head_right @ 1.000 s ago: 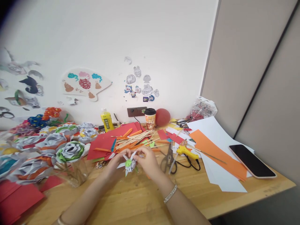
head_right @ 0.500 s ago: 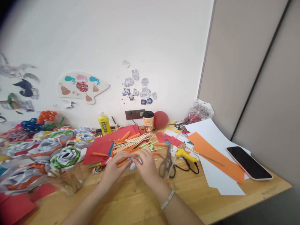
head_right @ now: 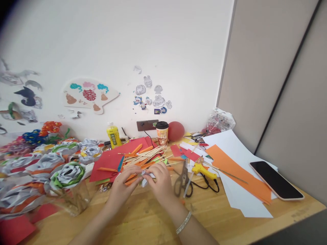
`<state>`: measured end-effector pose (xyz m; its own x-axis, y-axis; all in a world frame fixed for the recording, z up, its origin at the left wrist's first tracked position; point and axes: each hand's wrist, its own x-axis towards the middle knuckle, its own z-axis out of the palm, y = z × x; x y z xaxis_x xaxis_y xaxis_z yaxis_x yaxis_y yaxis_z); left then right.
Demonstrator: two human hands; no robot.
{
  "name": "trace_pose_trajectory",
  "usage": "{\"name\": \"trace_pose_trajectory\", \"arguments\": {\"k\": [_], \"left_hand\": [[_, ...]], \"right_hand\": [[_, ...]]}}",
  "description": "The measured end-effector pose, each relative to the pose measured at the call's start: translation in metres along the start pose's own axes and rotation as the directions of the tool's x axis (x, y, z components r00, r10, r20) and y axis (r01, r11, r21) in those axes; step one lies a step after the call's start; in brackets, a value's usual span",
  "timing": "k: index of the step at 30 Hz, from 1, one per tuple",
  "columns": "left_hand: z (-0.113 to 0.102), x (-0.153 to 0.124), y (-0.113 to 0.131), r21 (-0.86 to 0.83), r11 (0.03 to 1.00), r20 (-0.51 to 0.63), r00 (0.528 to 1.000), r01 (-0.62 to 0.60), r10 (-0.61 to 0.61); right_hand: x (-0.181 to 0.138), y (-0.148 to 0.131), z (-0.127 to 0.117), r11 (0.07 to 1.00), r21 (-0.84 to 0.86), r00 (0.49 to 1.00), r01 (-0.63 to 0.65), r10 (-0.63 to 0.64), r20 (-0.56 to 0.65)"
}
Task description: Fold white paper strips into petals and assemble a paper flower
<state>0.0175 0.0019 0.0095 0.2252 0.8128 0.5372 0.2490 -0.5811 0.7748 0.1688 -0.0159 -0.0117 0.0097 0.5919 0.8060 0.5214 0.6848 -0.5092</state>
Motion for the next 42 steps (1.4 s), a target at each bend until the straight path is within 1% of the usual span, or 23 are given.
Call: {"name": "trace_pose_trajectory", "arguments": {"k": [2, 5, 7, 9, 11, 13, 16, 17, 18, 20, 22, 25, 27, 30, 32, 33, 35, 38, 40, 42], "left_hand": [[-0.002, 0.001, -0.002, 0.039, 0.999, 0.013, 1.000, 0.027, -0.028], [-0.006, 0.002, -0.004, 0.042, 0.997, 0.072, 0.995, 0.064, -0.067], [-0.007, 0.003, -0.006, 0.018, 0.995, 0.127, 0.987, 0.098, -0.099], [-0.007, 0.004, -0.009, -0.040, 0.987, 0.192, 0.971, 0.155, -0.145], [-0.006, 0.005, -0.012, -0.128, 0.964, 0.262, 0.946, 0.232, -0.192], [-0.005, 0.005, -0.017, -0.195, 0.932, 0.341, 0.912, 0.306, -0.228], [-0.005, 0.005, -0.026, -0.195, 0.907, 0.452, 0.855, 0.374, -0.255], [-0.005, 0.004, -0.029, -0.180, 0.907, 0.477, 0.840, 0.381, -0.258], [-0.005, 0.004, -0.032, -0.168, 0.908, 0.490, 0.832, 0.383, -0.260], [-0.004, 0.003, -0.036, -0.127, 0.921, 0.487, 0.832, 0.369, -0.266], [-0.003, 0.002, -0.036, -0.063, 0.941, 0.441, 0.855, 0.332, -0.271], [-0.001, 0.001, -0.029, 0.017, 0.959, 0.401, 0.877, 0.282, -0.265], [-0.001, 0.001, -0.023, 0.040, 0.966, 0.404, 0.880, 0.257, -0.251], [-0.003, 0.001, -0.016, 0.067, 0.972, 0.400, 0.886, 0.225, -0.232], [-0.003, 0.001, -0.015, 0.087, 0.975, 0.411, 0.884, 0.206, -0.224], [-0.003, 0.001, -0.015, 0.098, 0.976, 0.417, 0.882, 0.194, -0.217], [-0.002, 0.001, -0.018, 0.122, 0.980, 0.421, 0.886, 0.155, -0.193], [0.000, 0.001, -0.022, 0.167, 0.981, 0.382, 0.911, 0.099, -0.157], [0.001, 0.002, -0.024, 0.161, 0.981, 0.357, 0.920, 0.108, -0.160], [0.001, 0.003, -0.024, 0.087, 0.984, 0.378, 0.909, 0.156, -0.177]], "right_hand": [[0.001, 0.001, 0.000, 0.997, 0.052, 0.998, -0.058, 0.057, 0.026], [0.002, 0.001, 0.001, 0.978, 0.136, 0.985, -0.155, 0.142, 0.102], [0.002, 0.002, 0.002, 0.956, 0.171, 0.966, -0.237, 0.212, 0.151], [0.002, 0.002, 0.002, 0.926, 0.196, 0.938, -0.323, 0.286, 0.195], [0.002, 0.004, 0.003, 0.886, 0.215, 0.899, -0.410, 0.354, 0.256], [0.002, 0.007, 0.002, 0.833, 0.232, 0.842, -0.502, 0.411, 0.349], [0.002, 0.014, 0.002, 0.735, 0.246, 0.729, -0.632, 0.455, 0.512], [0.001, 0.017, 0.002, 0.716, 0.243, 0.703, -0.655, 0.458, 0.545], [0.001, 0.019, 0.003, 0.714, 0.234, 0.692, -0.660, 0.456, 0.559], [0.000, 0.021, 0.004, 0.740, 0.206, 0.703, -0.640, 0.455, 0.547], [0.001, 0.022, 0.004, 0.776, 0.174, 0.723, -0.606, 0.447, 0.526], [0.002, 0.023, 0.003, 0.808, 0.142, 0.734, -0.572, 0.426, 0.529], [0.002, 0.024, 0.001, 0.809, 0.155, 0.728, -0.567, 0.405, 0.553], [0.001, 0.026, -0.001, 0.797, 0.166, 0.700, -0.580, 0.384, 0.602], [0.001, 0.027, -0.001, 0.807, 0.150, 0.700, -0.571, 0.383, 0.603], [0.002, 0.026, 0.000, 0.823, 0.137, 0.714, -0.551, 0.380, 0.588], [0.003, 0.024, 0.000, 0.871, 0.108, 0.761, -0.479, 0.351, 0.546], [0.005, 0.020, 0.000, 0.942, 0.029, 0.831, -0.334, 0.280, 0.481], [0.006, 0.019, -0.001, 0.960, -0.002, 0.852, -0.280, 0.249, 0.460], [0.005, 0.019, -0.002, 0.951, 0.017, 0.848, -0.309, 0.268, 0.458]]}}
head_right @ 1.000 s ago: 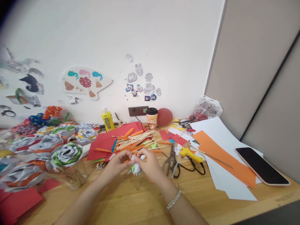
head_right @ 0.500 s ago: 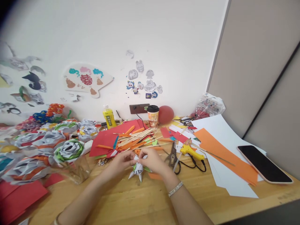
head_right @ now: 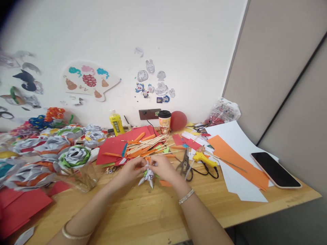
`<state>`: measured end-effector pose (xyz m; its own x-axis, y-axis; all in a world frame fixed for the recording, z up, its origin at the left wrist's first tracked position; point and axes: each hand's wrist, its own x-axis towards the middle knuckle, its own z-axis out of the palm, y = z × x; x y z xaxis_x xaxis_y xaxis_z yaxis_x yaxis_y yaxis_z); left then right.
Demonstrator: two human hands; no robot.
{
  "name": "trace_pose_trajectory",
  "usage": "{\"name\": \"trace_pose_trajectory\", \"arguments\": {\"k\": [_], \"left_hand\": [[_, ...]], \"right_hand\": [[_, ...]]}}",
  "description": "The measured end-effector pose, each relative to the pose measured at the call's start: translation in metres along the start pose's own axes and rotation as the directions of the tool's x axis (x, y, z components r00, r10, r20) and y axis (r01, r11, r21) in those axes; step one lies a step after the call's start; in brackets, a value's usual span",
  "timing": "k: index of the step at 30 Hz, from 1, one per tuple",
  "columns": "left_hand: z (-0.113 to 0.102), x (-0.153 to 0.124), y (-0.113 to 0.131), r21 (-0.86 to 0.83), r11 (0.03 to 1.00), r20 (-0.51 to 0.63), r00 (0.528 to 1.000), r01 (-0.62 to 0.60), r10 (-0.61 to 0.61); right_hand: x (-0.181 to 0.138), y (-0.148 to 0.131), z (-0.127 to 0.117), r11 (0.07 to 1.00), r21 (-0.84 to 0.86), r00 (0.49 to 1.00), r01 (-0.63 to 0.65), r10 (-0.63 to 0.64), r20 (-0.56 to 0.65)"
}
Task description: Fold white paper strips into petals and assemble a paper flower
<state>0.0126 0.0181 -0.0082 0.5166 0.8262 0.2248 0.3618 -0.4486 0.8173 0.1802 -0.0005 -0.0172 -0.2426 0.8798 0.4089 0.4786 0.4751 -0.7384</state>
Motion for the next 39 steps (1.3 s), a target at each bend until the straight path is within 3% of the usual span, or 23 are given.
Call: {"name": "trace_pose_trajectory", "arguments": {"k": [3, 9, 11, 13, 16, 18, 21, 25, 36, 39], "left_hand": [[-0.001, -0.002, 0.005, -0.077, 0.997, 0.056, 0.998, 0.018, -0.014], [0.001, -0.010, 0.019, 0.198, 0.980, 0.003, 1.000, 0.017, -0.018], [-0.002, -0.010, 0.019, 0.108, 0.994, -0.004, 1.000, 0.028, -0.028], [-0.006, -0.009, 0.017, -0.113, 0.991, 0.025, 0.997, 0.077, -0.074], [-0.011, -0.007, 0.010, -0.475, 0.853, 0.131, 0.976, 0.218, -0.176], [-0.011, -0.007, 0.007, -0.580, 0.756, 0.193, 0.953, 0.303, -0.234], [-0.008, -0.007, 0.006, -0.597, 0.706, 0.231, 0.924, 0.381, -0.304], [-0.008, -0.006, 0.007, -0.522, 0.755, 0.189, 0.917, 0.397, -0.352], [-0.009, -0.003, 0.004, -0.558, 0.770, 0.133, 0.950, 0.308, -0.283], [-0.010, -0.003, 0.003, -0.559, 0.777, 0.128, 0.956, 0.290, -0.265]], "right_hand": [[-0.001, 0.003, 0.001, 0.989, 0.122, 0.996, -0.085, 0.079, 0.049], [-0.002, 0.004, 0.001, 0.989, 0.124, 0.985, -0.078, 0.058, 0.163], [-0.003, 0.001, 0.000, 0.994, 0.100, 0.993, -0.040, 0.028, 0.118], [-0.003, -0.002, -0.002, 0.993, 0.114, 0.999, -0.008, 0.001, 0.054], [-0.003, -0.006, 0.000, 0.981, 0.188, 0.999, 0.037, -0.036, -0.011], [-0.003, -0.007, 0.003, 0.981, 0.186, 0.997, 0.060, -0.051, -0.054], [-0.002, -0.008, 0.006, 0.990, 0.110, 0.993, 0.089, -0.080, -0.089], [-0.003, -0.010, 0.004, 0.990, 0.033, 0.990, 0.134, -0.133, -0.042], [-0.004, -0.011, -0.001, 0.924, -0.136, 0.934, 0.356, -0.353, 0.050], [-0.004, -0.012, -0.003, 0.932, -0.118, 0.939, 0.342, -0.337, 0.063]]}}
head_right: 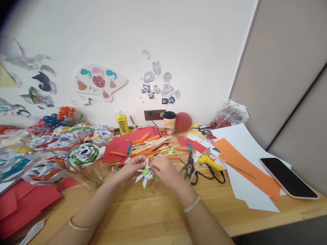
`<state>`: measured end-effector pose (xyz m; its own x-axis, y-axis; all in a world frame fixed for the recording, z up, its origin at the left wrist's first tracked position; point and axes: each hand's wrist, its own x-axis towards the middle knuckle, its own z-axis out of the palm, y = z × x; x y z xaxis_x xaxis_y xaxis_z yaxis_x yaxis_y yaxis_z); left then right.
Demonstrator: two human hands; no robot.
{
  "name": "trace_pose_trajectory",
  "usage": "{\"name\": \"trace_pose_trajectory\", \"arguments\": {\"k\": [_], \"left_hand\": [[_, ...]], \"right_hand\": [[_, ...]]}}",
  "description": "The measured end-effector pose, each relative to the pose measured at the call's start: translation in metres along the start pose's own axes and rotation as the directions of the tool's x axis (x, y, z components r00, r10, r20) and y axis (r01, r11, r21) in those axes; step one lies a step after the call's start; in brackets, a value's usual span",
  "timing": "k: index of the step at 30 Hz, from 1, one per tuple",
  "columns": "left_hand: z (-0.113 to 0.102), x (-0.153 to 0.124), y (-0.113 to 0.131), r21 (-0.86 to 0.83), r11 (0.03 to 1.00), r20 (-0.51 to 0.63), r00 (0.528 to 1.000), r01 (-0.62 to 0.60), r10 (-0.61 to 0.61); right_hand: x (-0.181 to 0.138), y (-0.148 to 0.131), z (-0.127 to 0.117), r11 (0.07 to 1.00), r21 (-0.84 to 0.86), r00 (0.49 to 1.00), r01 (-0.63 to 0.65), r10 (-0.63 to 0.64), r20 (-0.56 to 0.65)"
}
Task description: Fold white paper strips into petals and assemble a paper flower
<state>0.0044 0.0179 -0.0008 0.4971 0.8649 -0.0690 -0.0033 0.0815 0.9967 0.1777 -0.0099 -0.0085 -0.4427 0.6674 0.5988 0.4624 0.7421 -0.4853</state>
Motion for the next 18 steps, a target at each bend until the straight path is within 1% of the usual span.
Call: {"name": "trace_pose_trajectory", "arguments": {"k": [3, 9, 12, 15, 18], "left_hand": [[-0.001, 0.001, -0.002, 0.010, 1.000, -0.009, 1.000, -0.006, 0.006], [-0.002, 0.002, -0.003, -0.046, 0.999, -0.038, 0.999, -0.021, 0.020], [-0.003, 0.001, -0.001, -0.035, 0.999, -0.035, 0.999, -0.018, 0.017], [-0.005, 0.003, -0.003, -0.032, 0.997, -0.059, 0.996, -0.065, 0.063], [-0.007, 0.006, -0.006, -0.057, 0.990, -0.094, 0.988, -0.128, 0.123]], "right_hand": [[0.000, 0.001, 0.000, 0.998, 0.029, 0.999, -0.047, 0.046, 0.016], [0.001, 0.002, 0.000, 0.999, 0.007, 0.999, 0.036, -0.036, 0.039], [0.002, -0.004, -0.005, 0.999, 0.043, 0.999, -0.007, 0.005, 0.044], [0.002, -0.009, -0.007, 0.997, 0.059, 0.999, -0.051, 0.049, 0.023], [0.002, -0.011, -0.003, 1.000, 0.019, 1.000, -0.006, 0.006, 0.001]]}}
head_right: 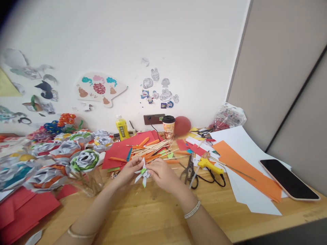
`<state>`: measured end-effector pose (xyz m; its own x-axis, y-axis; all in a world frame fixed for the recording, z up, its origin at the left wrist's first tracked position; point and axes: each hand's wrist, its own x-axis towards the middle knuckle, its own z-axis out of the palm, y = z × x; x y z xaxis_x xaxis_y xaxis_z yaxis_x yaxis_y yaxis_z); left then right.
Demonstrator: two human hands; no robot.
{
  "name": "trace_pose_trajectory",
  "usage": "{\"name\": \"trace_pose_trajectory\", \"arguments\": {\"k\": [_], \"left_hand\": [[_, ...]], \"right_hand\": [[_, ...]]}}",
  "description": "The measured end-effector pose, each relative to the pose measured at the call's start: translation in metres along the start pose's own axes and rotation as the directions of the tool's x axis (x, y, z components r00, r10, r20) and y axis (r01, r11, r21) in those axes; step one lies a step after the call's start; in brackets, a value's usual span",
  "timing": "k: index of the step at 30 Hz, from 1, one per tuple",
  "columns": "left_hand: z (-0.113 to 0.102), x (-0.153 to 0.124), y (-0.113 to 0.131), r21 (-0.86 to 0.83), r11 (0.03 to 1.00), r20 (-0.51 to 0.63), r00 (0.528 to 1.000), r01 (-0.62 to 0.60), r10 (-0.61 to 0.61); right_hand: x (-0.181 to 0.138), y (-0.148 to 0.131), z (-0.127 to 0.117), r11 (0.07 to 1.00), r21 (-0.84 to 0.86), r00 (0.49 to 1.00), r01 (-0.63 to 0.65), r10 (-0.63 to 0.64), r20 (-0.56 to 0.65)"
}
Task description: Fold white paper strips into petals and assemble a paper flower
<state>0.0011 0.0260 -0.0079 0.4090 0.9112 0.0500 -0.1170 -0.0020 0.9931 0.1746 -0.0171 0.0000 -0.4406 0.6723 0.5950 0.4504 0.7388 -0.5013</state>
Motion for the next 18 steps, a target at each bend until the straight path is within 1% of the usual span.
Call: {"name": "trace_pose_trajectory", "arguments": {"k": [3, 6, 8, 11, 14, 16, 17, 18], "left_hand": [[0.0003, 0.0011, -0.0006, 0.002, 1.000, -0.013, 1.000, -0.024, 0.024], [0.0005, 0.0009, 0.0008, 0.072, 0.997, 0.016, 1.000, 0.004, -0.005], [-0.0010, 0.0014, 0.0007, 0.117, 0.993, 0.027, 1.000, 0.002, -0.005], [-0.0051, 0.0037, -0.0012, 0.145, 0.989, -0.028, 0.999, -0.024, 0.029], [-0.0078, 0.0052, -0.0016, 0.139, 0.988, -0.068, 0.995, -0.063, 0.073], [-0.0075, 0.0044, 0.0007, 0.132, 0.986, -0.065, 0.992, -0.099, 0.108], [-0.0066, 0.0034, 0.0023, 0.125, 0.986, -0.056, 0.991, -0.114, 0.122], [-0.0055, 0.0021, 0.0041, 0.112, 0.986, -0.037, 0.991, -0.125, 0.130]], "right_hand": [[-0.0009, -0.0001, 0.0017, 0.999, -0.031, 0.999, 0.028, -0.029, -0.024], [-0.0009, -0.0003, 0.0008, 0.999, -0.035, 0.999, 0.012, -0.014, -0.050], [-0.0008, -0.0003, 0.0011, 0.999, -0.032, 0.999, 0.016, -0.017, -0.043], [-0.0012, -0.0007, 0.0046, 0.999, -0.028, 0.999, 0.040, -0.041, -0.014], [-0.0017, -0.0018, 0.0062, 0.999, -0.013, 0.999, 0.039, -0.039, -0.019], [-0.0017, -0.0013, 0.0030, 0.999, 0.025, 0.998, 0.033, -0.032, -0.047], [-0.0016, -0.0001, 0.0003, 0.998, 0.054, 0.996, 0.015, -0.010, -0.089], [-0.0015, 0.0018, -0.0025, 0.995, 0.093, 0.986, -0.023, 0.038, -0.160]]}}
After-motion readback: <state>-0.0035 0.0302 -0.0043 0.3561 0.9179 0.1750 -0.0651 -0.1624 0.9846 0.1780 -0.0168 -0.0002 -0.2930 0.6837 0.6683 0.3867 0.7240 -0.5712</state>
